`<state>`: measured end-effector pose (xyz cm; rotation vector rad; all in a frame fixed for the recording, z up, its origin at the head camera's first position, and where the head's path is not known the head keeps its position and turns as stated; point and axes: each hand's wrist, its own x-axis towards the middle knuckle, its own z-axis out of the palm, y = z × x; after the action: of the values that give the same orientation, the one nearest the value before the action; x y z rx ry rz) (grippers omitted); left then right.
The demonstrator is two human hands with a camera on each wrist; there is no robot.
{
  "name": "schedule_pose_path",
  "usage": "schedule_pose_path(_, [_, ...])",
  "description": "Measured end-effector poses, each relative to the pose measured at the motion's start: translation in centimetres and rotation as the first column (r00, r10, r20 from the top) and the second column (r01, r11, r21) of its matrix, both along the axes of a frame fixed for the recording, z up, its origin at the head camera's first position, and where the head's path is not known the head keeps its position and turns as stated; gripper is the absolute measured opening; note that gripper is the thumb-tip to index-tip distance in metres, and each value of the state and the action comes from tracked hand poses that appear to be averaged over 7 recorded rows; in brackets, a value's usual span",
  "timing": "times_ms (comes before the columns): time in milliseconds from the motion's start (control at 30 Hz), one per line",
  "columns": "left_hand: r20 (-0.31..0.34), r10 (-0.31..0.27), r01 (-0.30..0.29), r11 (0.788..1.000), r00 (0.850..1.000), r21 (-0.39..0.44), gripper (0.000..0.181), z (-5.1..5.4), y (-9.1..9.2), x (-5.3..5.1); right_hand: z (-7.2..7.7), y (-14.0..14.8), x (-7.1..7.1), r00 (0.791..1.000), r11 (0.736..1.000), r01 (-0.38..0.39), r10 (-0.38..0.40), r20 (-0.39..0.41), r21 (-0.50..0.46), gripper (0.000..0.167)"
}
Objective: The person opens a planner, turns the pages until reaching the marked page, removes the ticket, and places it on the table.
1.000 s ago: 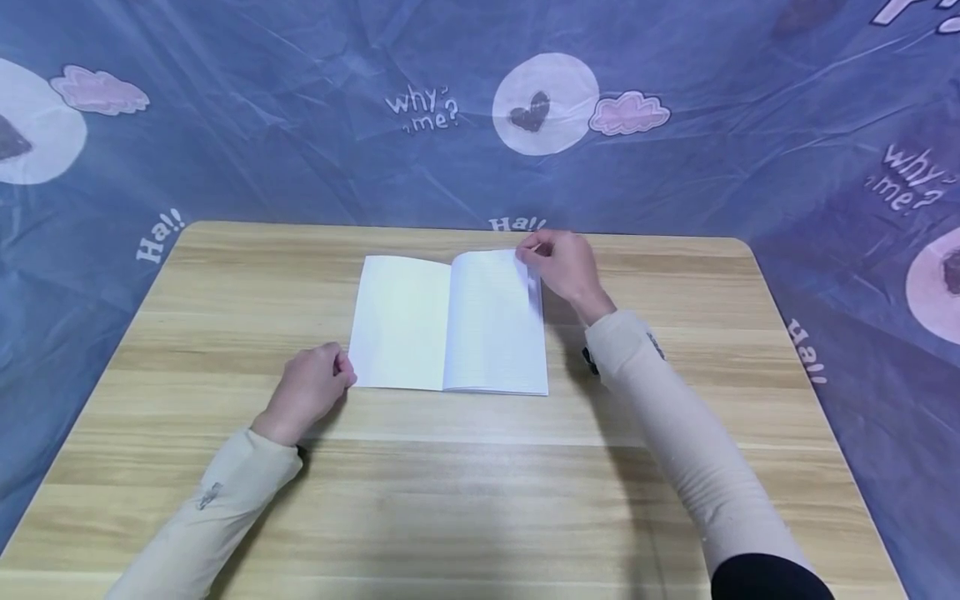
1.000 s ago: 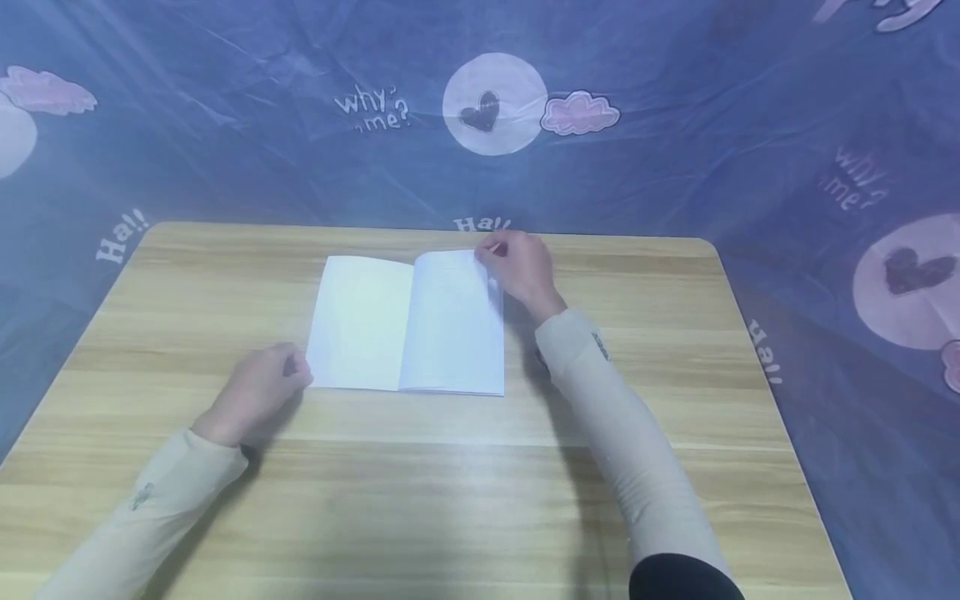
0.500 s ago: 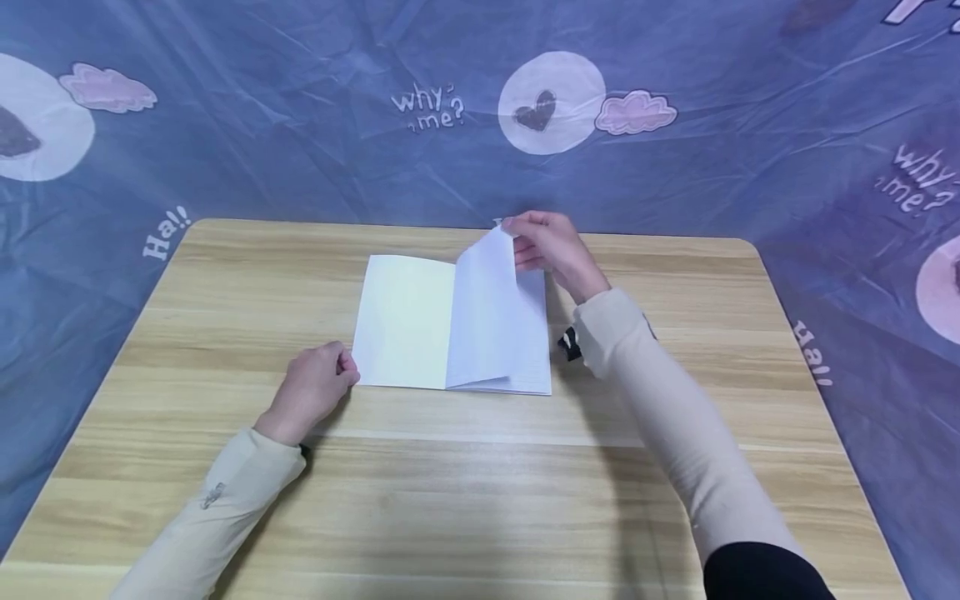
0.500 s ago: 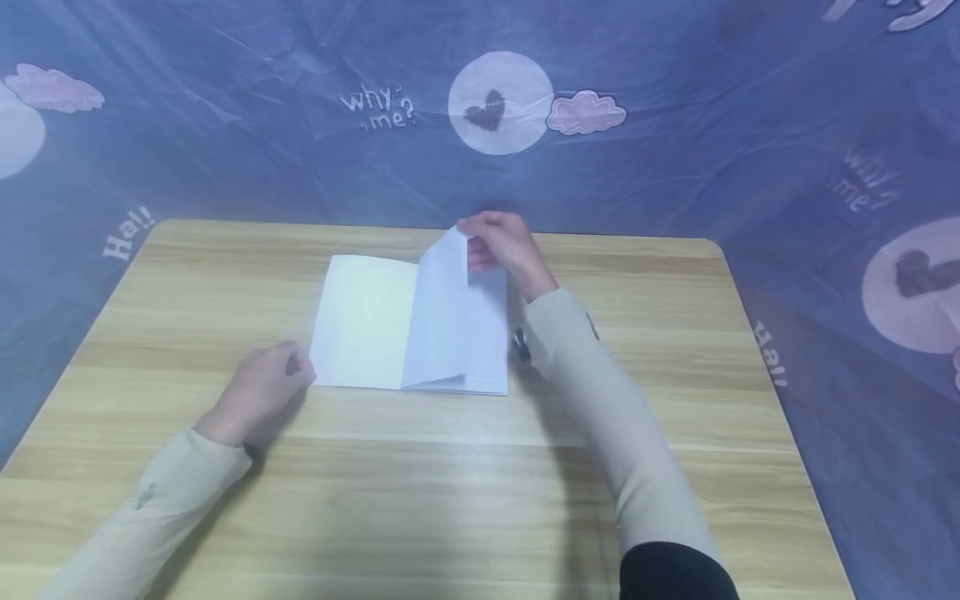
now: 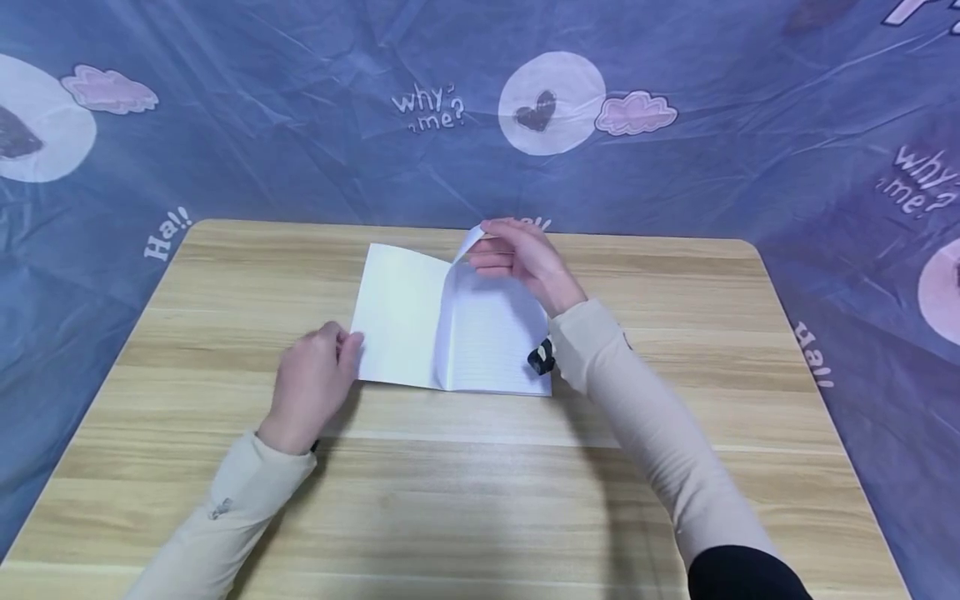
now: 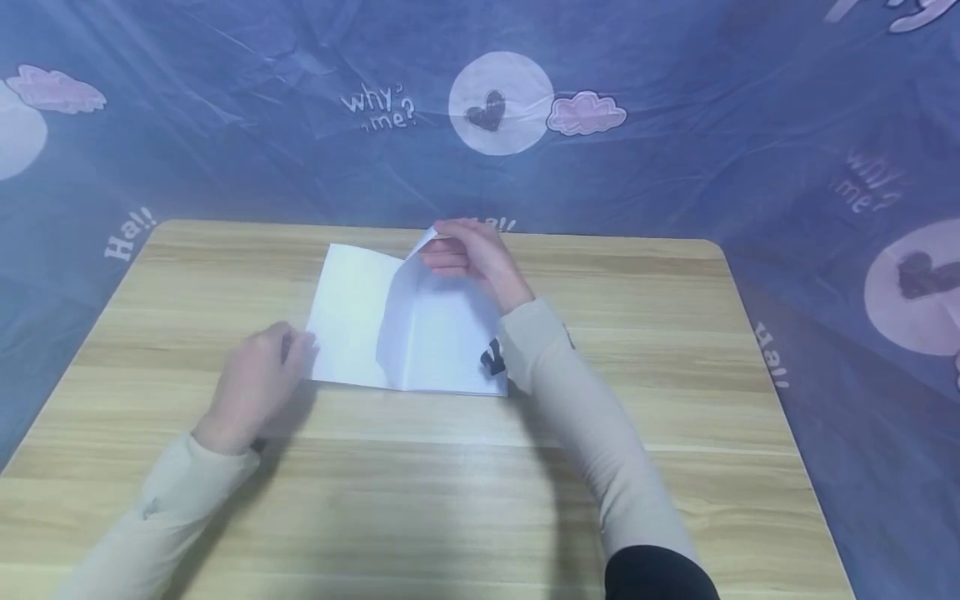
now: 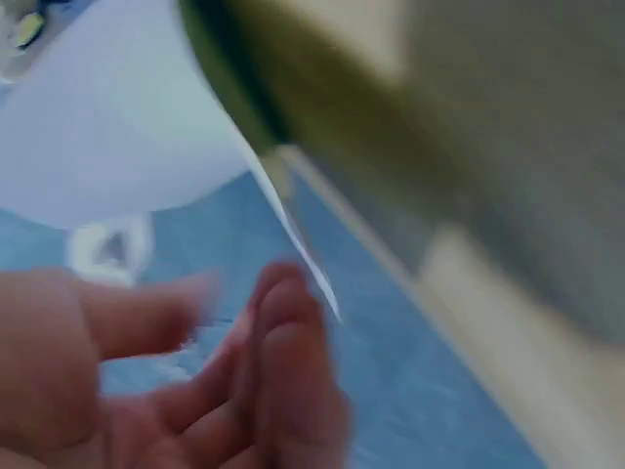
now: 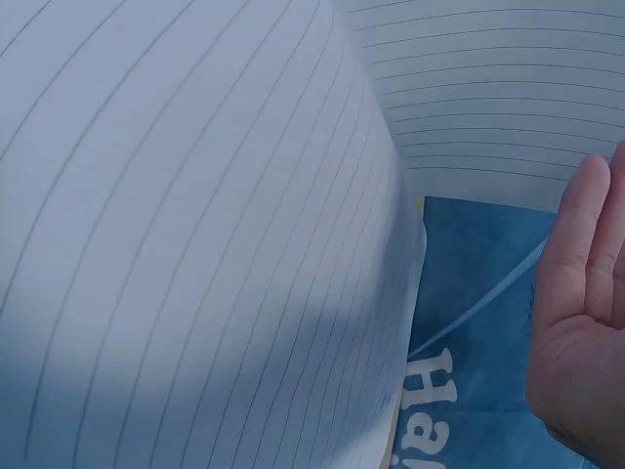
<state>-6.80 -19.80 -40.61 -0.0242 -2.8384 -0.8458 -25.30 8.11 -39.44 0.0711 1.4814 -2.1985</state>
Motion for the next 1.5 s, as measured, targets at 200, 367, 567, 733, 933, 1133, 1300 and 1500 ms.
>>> schedule_pose_path(200, [-0.321, -0.101, 0.164, 0.97, 0.942, 0.178, 0.038, 1.6, 4.5, 0.9, 0.2, 0.0, 0.2, 1.0, 1.0, 0.003, -0.003, -0.003, -0.012, 0.008])
schedule_pose_path(367, [-0.444, -0.179, 0.229, 0.972, 0.878, 0.061, 0.025, 1.3, 6.6, 0.8, 0.2, 0.2, 0.3, 1.0, 1.0, 0.008, -0.008, -0.019, -0.005, 0.008])
schedule_pose_path(567, [-0.483, -0.157, 0.202, 0.979, 0.862, 0.041, 0.009, 0.6, 6.6, 0.5, 0.3, 0.3, 0.4, 0.999, 1.0, -0.008, 0.009, -0.035, 0.011, 0.009])
schedule_pose_path(733, [-0.474, -0.133, 0.175, 0.984, 0.87, 0.045, 0.013, 0.3, 5.8, 0.4, 0.3, 1.0, 0.4, 0.997, 0.995, 0.012, -0.005, -0.071, 0.096, 0.019])
schedule_pose_path(933, [-0.42, -0.094, 0.125, 0.991, 0.903, 0.048, 0.015, -0.4, 4.1, 0.5, -0.4, 3.1, 0.5, 0.954, 0.84, 0.096, 0.075, -0.289, 0.535, 0.025])
schedule_pose_path(1133, [-0.255, -0.041, 0.054, 0.998, 0.966, 0.044, 0.022, -1.1, 1.7, 0.9, -1.4, 5.4, 0.0, 0.846, 0.435, 0.237, 0.347, -0.405, 0.869, 0.023])
schedule_pose_path(1300, [-0.034, -0.003, 0.004, 1.0, 0.999, 0.022, 0.024, -1.1, 0.1, 0.8, -2.4, 6.2, -0.5, 0.796, 0.281, 0.253, 0.483, -0.364, 0.926, 0.03])
schedule_pose_path(1500, [0.206, 0.002, 0.01, 0.998, 0.979, -0.058, 0.031, -1.2, -1.0, 0.6, -3.3, 6.3, -0.5, 0.775, 0.21, 0.262, 0.536, -0.335, 0.942, 0.026])
